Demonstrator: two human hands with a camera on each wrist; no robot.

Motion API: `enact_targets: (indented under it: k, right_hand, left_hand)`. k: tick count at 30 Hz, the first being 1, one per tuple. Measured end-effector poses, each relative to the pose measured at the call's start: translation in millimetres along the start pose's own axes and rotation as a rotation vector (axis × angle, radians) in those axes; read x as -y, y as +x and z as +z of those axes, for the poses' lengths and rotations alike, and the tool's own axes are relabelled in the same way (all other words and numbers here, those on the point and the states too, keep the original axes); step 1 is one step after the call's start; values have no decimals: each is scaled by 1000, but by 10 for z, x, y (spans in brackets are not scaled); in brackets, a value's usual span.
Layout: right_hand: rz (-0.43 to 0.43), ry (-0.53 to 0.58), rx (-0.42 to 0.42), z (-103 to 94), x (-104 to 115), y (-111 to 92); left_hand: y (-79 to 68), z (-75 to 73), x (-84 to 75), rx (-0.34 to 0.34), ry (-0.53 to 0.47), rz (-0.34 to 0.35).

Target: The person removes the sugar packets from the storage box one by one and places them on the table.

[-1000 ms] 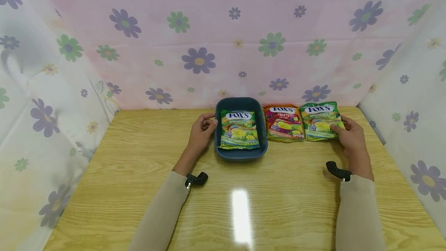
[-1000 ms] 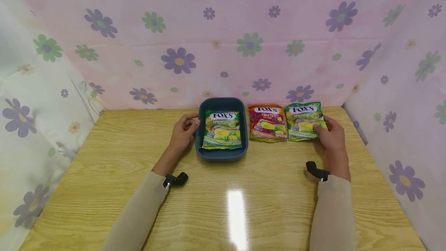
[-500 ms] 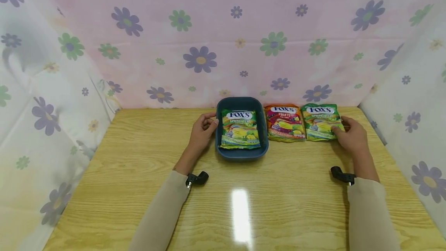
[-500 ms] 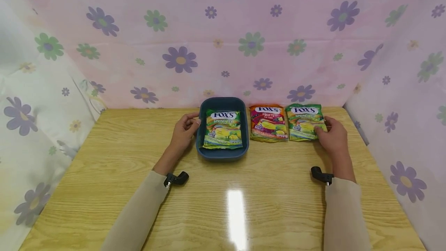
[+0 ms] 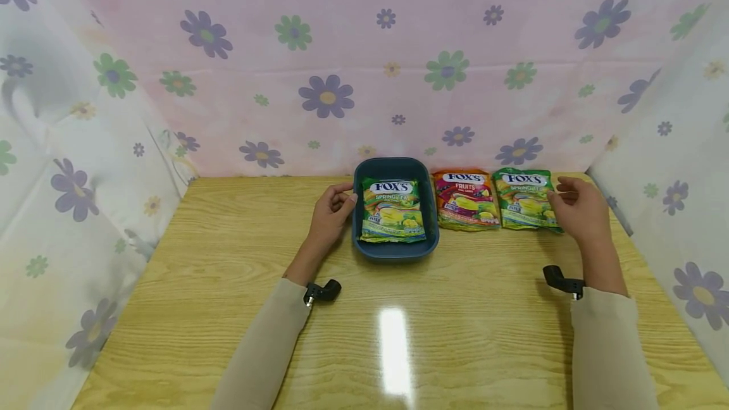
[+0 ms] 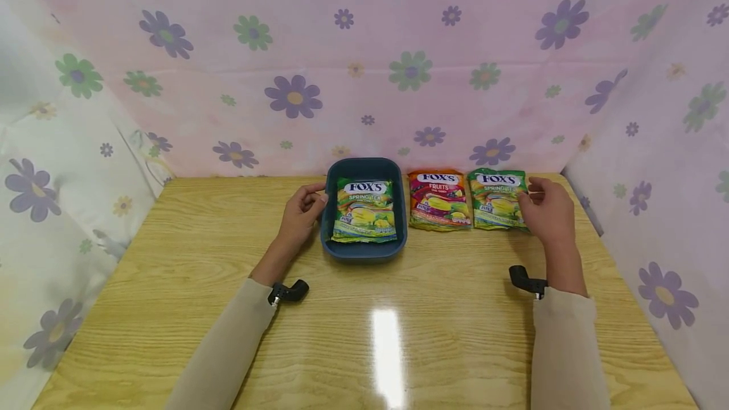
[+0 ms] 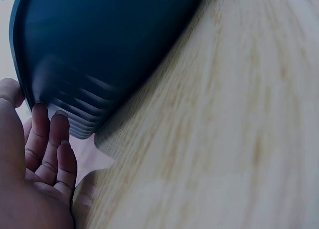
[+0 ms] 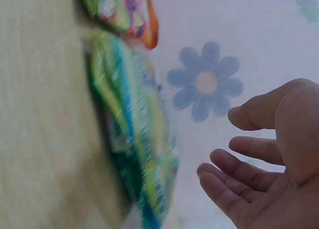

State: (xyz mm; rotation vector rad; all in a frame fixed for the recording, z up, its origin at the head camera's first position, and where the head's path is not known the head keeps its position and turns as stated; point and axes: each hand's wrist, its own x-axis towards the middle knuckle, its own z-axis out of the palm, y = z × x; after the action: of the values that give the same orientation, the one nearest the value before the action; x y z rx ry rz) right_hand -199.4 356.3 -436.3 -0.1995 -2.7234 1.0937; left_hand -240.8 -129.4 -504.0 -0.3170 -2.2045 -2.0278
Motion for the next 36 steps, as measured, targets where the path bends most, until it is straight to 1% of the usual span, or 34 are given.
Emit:
enact_targets:
  k: [5, 12, 19, 25, 31, 36]
  right_hand:
    - [-52, 18, 1, -24, 204, -35]
    - [-86, 46, 55, -11, 498, -78]
    - [-176, 53, 68, 18, 755, -130]
    - [-243, 86, 74, 86, 921, -173]
    - [-317, 113, 112, 158, 1034, -202]
    - [-341, 130, 156, 257, 1139, -244]
  left_hand:
    - [8, 10, 6, -3, 0, -3]
    - [13, 17, -4, -6, 7, -13]
    - [13, 20, -19, -11, 13, -23]
    - [24, 19, -17, -12, 8, -22]
    - [18, 9, -24, -14, 18, -23]
    - [5, 15, -31, -16, 15, -32]
